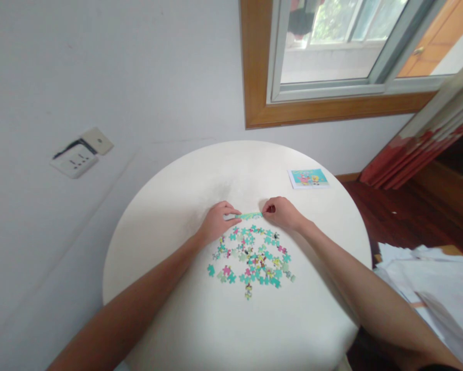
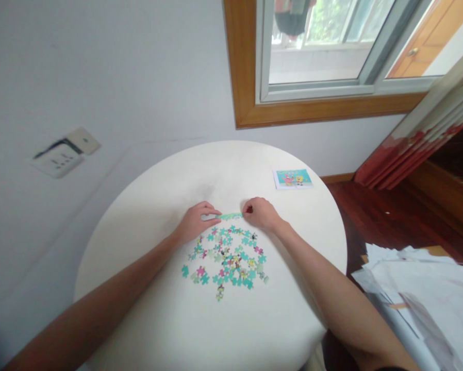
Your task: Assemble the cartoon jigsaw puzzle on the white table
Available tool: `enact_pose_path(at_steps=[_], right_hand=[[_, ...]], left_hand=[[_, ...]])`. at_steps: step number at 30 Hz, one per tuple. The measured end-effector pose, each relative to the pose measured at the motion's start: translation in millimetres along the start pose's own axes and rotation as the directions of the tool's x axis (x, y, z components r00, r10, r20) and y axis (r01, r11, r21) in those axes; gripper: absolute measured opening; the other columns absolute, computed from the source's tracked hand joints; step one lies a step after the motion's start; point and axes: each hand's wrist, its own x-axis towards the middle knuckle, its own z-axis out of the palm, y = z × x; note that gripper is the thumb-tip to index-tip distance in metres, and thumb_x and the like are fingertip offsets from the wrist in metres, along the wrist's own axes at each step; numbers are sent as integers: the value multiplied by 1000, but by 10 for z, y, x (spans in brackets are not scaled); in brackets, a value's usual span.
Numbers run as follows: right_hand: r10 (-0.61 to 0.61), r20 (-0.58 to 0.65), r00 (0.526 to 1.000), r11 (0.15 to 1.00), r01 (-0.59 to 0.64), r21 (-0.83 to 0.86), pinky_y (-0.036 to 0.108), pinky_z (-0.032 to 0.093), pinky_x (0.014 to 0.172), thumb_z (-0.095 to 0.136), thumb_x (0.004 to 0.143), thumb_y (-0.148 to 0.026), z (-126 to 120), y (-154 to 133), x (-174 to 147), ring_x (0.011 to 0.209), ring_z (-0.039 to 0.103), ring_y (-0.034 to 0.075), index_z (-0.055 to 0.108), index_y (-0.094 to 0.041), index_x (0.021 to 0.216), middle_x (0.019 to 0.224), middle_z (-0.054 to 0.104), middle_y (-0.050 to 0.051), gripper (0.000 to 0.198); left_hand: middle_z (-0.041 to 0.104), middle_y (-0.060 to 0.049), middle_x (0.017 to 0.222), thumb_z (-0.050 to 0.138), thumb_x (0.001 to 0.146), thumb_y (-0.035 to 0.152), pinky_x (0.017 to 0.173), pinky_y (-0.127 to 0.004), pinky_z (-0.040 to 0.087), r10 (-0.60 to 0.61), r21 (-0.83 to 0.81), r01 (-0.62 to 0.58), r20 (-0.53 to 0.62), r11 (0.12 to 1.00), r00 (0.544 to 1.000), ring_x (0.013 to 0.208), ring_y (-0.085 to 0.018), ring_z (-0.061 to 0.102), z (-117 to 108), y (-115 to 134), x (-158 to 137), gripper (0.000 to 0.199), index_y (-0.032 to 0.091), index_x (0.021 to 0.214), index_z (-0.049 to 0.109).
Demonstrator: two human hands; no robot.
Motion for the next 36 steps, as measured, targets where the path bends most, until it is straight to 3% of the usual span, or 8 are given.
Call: enact_pose_path(at_steps=[21,28,36], right_hand=[[-14,-105,994,999,10,-36,24,37,62,57,79,-20,185,-156,31,66,56,14,71,-20,76,74,70,3,15],[-33,-58,998,972,45,230,23,40,61,58,76,-18,96,-29,62,62,55,13,71,-13,72,67,67,3,14],[-14,-5,1000,960,15,279,23,41,59,59,76,-20,24,57,43,61,55,12,71,-13,71,64,66,2,15]], left_hand=[[65,-4,91,72,80,34,81,-31,48,-18,8,18,-62,1000,998,87,-18,62,8,-5,-4,16,21,89,77],[67,-4,93,74,77,36,77,-31,48,-50,-14,49,-59,999,997,79,-17,59,-40,10,12,22,21,92,76],[68,-5,94,75,74,38,71,-29,48,-34,-45,34,1,998,999,78,-17,62,-123,-125,25,28,20,96,76]])
